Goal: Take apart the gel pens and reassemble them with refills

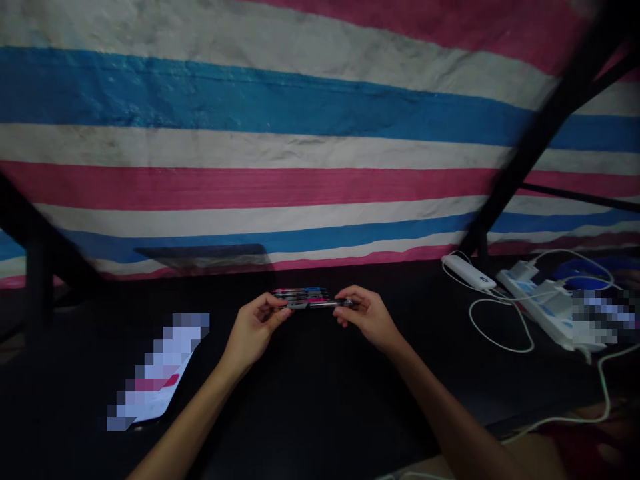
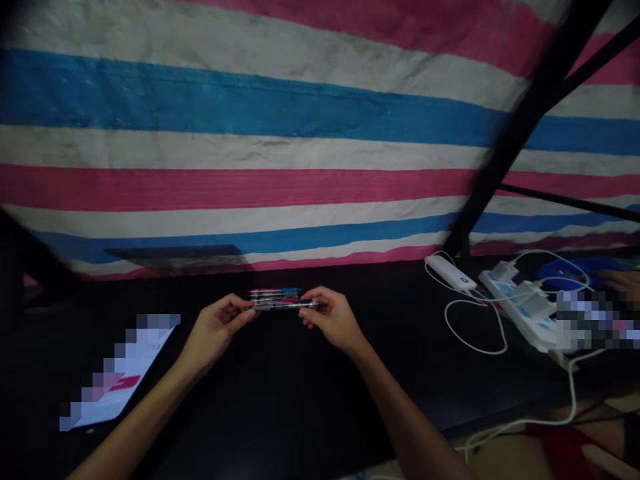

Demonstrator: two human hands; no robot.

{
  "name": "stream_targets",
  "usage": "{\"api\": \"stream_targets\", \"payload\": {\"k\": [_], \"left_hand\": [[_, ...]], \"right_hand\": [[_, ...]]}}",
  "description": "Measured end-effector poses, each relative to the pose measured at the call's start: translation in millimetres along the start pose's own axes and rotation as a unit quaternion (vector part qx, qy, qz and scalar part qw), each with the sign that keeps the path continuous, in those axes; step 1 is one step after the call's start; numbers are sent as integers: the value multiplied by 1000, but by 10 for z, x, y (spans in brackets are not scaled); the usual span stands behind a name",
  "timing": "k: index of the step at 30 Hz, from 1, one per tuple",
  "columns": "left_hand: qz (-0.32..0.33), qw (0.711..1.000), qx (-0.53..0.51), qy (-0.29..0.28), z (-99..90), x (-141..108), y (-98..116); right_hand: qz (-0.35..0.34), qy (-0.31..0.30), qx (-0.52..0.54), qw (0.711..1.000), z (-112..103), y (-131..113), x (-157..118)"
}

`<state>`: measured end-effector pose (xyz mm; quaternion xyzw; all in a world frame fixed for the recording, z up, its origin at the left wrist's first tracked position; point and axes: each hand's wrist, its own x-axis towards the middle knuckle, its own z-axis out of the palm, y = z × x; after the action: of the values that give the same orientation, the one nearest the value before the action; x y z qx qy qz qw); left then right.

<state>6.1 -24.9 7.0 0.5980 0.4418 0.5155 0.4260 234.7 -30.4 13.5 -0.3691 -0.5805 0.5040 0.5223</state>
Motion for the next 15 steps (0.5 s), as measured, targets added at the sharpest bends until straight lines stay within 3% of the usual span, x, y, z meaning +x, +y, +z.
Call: {"api": "stream_targets", "payload": {"k": [4, 7, 10, 15], "left_hand": [[-1, 1000, 0, -5, 12, -8, 2], [-2, 1000, -9, -3, 12, -6, 36], [-9, 1000, -11, -2, -2, 1, 65], [-2, 1000, -3, -7, -14, 5, 60]], "right_hand": [[64, 23, -49, 997, -21, 50, 23], [-10, 73, -62, 995, -38, 57, 31], [-63, 63, -71, 994, -52, 68, 33], [20, 72, -57, 996, -52, 87, 54]]}}
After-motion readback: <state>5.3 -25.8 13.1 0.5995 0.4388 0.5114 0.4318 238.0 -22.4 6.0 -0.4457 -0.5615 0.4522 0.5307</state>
